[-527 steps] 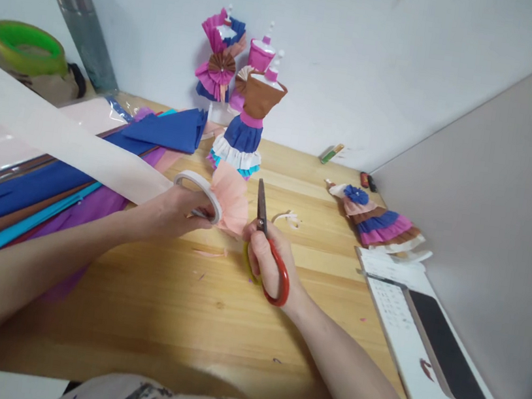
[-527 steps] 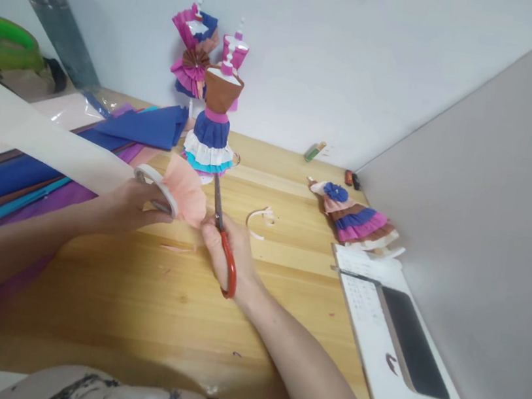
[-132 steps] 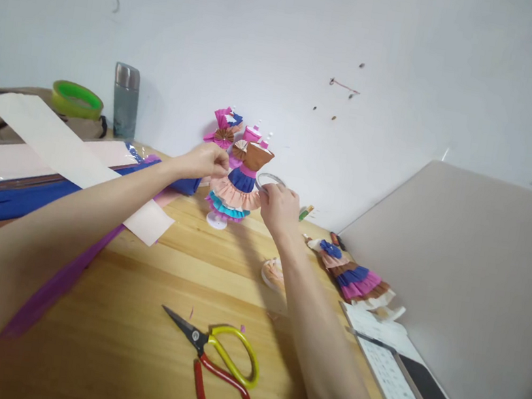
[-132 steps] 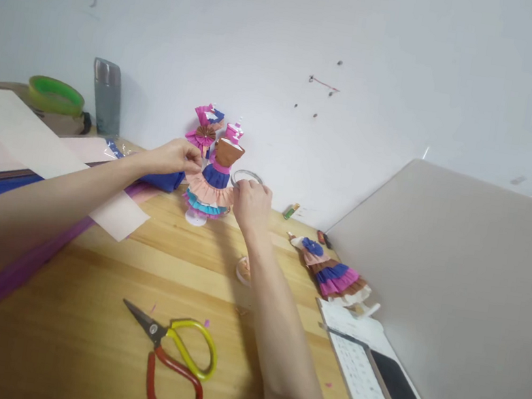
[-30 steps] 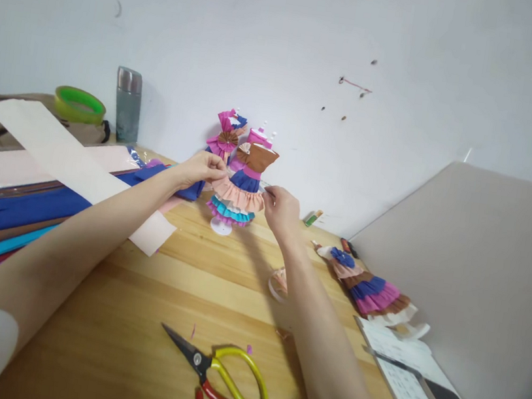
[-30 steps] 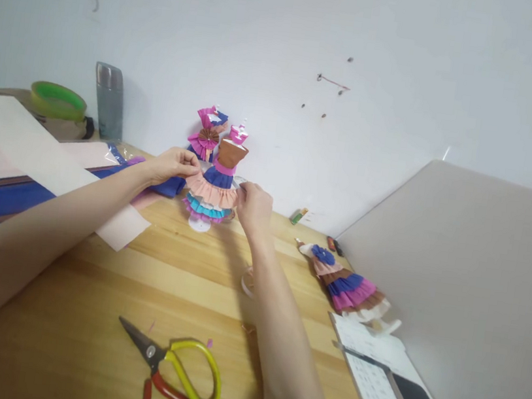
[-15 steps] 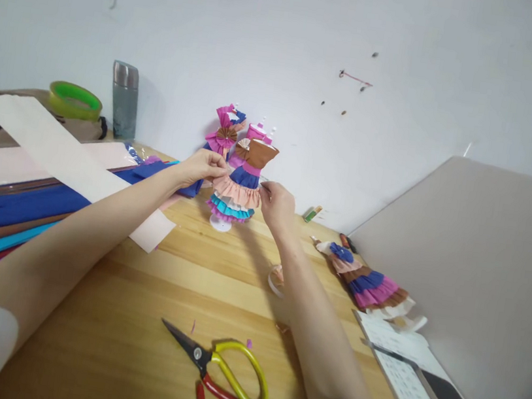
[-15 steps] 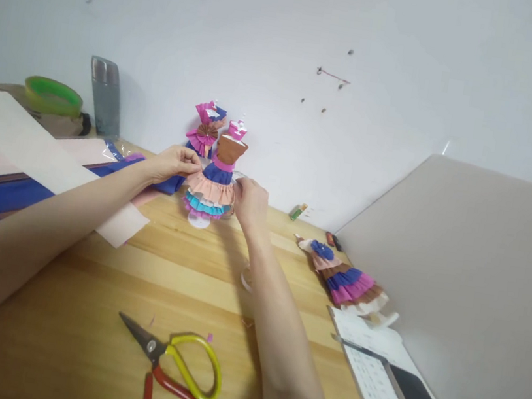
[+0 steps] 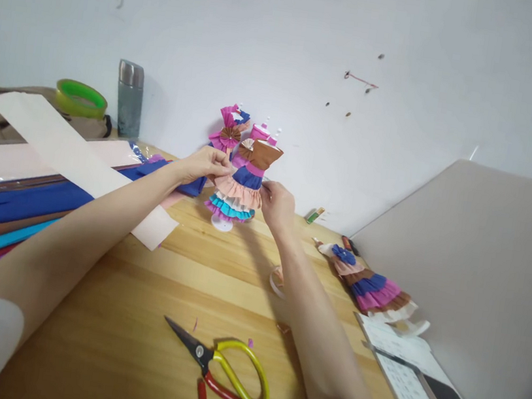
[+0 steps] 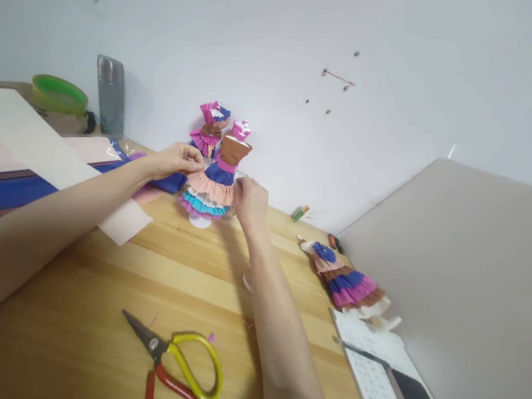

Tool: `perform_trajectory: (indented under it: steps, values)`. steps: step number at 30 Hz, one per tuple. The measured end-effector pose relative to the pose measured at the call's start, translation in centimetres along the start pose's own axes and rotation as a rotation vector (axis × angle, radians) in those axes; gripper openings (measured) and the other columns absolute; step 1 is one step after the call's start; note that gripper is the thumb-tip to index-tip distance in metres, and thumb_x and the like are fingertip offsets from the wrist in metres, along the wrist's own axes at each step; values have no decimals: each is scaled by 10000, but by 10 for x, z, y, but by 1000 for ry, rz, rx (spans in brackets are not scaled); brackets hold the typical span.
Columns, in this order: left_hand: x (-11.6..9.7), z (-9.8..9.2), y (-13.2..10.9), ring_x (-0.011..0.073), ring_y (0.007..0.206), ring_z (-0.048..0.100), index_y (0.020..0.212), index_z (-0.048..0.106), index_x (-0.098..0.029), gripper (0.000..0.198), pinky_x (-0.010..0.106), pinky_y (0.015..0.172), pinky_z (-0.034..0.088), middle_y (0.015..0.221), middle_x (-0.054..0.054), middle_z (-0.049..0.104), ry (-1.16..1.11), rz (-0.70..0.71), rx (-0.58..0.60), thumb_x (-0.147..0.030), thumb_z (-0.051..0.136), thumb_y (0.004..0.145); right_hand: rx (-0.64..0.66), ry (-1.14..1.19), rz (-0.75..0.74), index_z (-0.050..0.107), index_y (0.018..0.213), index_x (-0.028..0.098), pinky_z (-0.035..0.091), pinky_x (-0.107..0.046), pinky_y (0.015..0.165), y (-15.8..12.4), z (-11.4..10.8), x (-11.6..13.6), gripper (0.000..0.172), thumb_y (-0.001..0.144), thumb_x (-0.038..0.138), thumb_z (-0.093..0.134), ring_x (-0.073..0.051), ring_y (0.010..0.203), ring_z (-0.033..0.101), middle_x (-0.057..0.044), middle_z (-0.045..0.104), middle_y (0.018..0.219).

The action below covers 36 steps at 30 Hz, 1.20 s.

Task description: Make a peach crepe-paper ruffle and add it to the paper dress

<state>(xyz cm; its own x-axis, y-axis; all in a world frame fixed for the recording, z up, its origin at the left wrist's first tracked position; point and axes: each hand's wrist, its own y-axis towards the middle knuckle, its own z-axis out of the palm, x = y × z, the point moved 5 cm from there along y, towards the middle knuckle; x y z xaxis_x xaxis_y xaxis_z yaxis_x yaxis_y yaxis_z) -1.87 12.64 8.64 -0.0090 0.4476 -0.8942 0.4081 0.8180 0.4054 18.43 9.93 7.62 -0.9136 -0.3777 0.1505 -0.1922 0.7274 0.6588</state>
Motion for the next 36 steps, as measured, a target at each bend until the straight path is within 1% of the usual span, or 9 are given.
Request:
perform_trajectory:
  steps: [5, 11, 16, 21, 23, 27, 30, 33, 36]
  values:
    - [-16, -1, -1, 91, 537, 533, 616, 656, -123, 108, 210, 541, 431, 554, -19, 593, 131, 51, 93, -190, 741, 617, 8, 1, -5, 721, 1002, 167, 491, -365, 817, 0, -1, 0, 284, 902, 197, 457, -276, 939, 688, -138, 752, 1004]
    - [-28, -5, -1, 130, 681, 601, 663, 704, -138, 45, 240, 670, 471, 665, -1, 671, 235, 128, 124, -155, 714, 622, 7, 2, -9, 720, 1000, 171, 486, -360, 833, 0, -3, 1, 279, 912, 192, 456, -273, 960, 685, -133, 752, 1010]
    - [-30, -6, -4, 115, 598, 560, 645, 669, -130, 81, 240, 613, 435, 612, 5, 626, 238, 134, 181, -201, 708, 652, 1, -4, -4, 719, 1008, 169, 478, -360, 848, 0, -3, 0, 270, 913, 190, 467, -271, 968, 683, -133, 749, 1023]
    - [-31, -6, -5, 112, 590, 538, 659, 655, -133, 92, 232, 591, 408, 599, -8, 593, 236, 149, 202, -204, 712, 661, 1, -12, 2, 721, 1012, 171, 475, -360, 848, 0, -2, -1, 265, 913, 182, 475, -272, 977, 684, -130, 752, 1035]
    - [-31, -7, -4, 122, 619, 565, 667, 666, -131, 79, 240, 618, 430, 630, 4, 623, 240, 158, 179, -197, 710, 666, 2, -14, 5, 721, 1015, 168, 474, -361, 849, 0, -2, -1, 263, 916, 181, 478, -273, 981, 684, -131, 751, 1039]
    - [-28, -10, -1, 133, 649, 596, 685, 680, -128, 37, 252, 657, 463, 655, 17, 653, 265, 170, 74, -163, 691, 684, 9, -12, 2, 721, 1022, 175, 475, -355, 842, -1, -3, 1, 260, 926, 195, 480, -269, 978, 684, -122, 753, 1040]
    - [-23, -8, 1, 120, 613, 579, 720, 689, -121, 38, 239, 626, 457, 644, 9, 648, 270, 165, 42, -142, 675, 692, 13, -11, 2, 722, 1029, 168, 476, -361, 844, -1, -3, 1, 263, 925, 195, 482, -273, 982, 684, -129, 751, 1044]
    - [-18, -7, 3, 109, 594, 565, 792, 705, -119, 108, 223, 591, 442, 654, -1, 648, 277, 163, 9, -125, 657, 695, 9, -11, 4, 723, 1036, 164, 476, -369, 850, -1, -3, 1, 267, 921, 191, 483, -275, 979, 683, -136, 749, 1046]
    - [-15, -6, 3, 104, 571, 554, 789, 707, -119, 116, 213, 566, 431, 630, -10, 640, 287, 150, -19, -113, 646, 690, 3, -7, 2, 723, 1037, 163, 477, -369, 850, -1, -2, 0, 270, 918, 184, 481, -272, 977, 684, -137, 749, 1047]
